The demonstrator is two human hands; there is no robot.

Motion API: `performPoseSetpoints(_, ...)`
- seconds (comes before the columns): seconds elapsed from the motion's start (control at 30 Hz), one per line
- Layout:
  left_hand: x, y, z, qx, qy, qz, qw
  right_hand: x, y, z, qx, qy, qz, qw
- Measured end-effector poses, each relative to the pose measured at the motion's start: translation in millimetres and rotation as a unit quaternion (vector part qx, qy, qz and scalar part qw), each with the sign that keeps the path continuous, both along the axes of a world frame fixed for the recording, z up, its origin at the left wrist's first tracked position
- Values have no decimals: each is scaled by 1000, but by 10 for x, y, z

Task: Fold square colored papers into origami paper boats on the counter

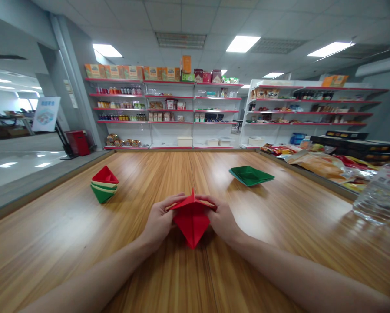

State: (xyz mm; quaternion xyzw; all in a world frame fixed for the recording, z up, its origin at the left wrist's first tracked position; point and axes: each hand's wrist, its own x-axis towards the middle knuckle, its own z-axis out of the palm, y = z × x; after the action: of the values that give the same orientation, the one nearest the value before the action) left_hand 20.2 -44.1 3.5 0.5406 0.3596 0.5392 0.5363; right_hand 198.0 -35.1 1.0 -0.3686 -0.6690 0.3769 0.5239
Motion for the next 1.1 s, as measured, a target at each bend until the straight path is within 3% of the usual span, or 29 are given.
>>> performPoseSetpoints(0.07, -16, 15, -12, 32, -12, -7, 999, 12, 0, 7, 45, 16, 2, 999)
performPoseSetpoints(0.17, -10, 14, -44, 95, 21, -33, 995, 24, -25, 14, 133, -38, -10, 990)
performPoseSetpoints(0.3, 8, -4, -81, 133, 113, 3, 985, 17, -73, 17, 277, -135, -59, 950)
performPoseSetpoints(0.37, 3, -11, -85, 137, 144, 17, 980, 11, -92, 19, 321, -150, -50, 934)
performPoseSetpoints(0.5, -21, -10, -89, 126, 134, 6, 983, 35, -102, 41, 345, -176, -3, 922)
performPoseSetpoints(0.63, -34, -12, -80, 123, 126, -5, 984, 84, -91, 75, 384, -249, 27, 889)
performPoseSetpoints(0.87, -11, -51, -28, 160, 145, 16, 976, 83, -74, 75, 405, -228, 18, 885)
performPoseSetpoints(1.1, -23, -46, -57, 198, 186, 2, 962, 85, -115, 136, 451, -282, 24, 846)
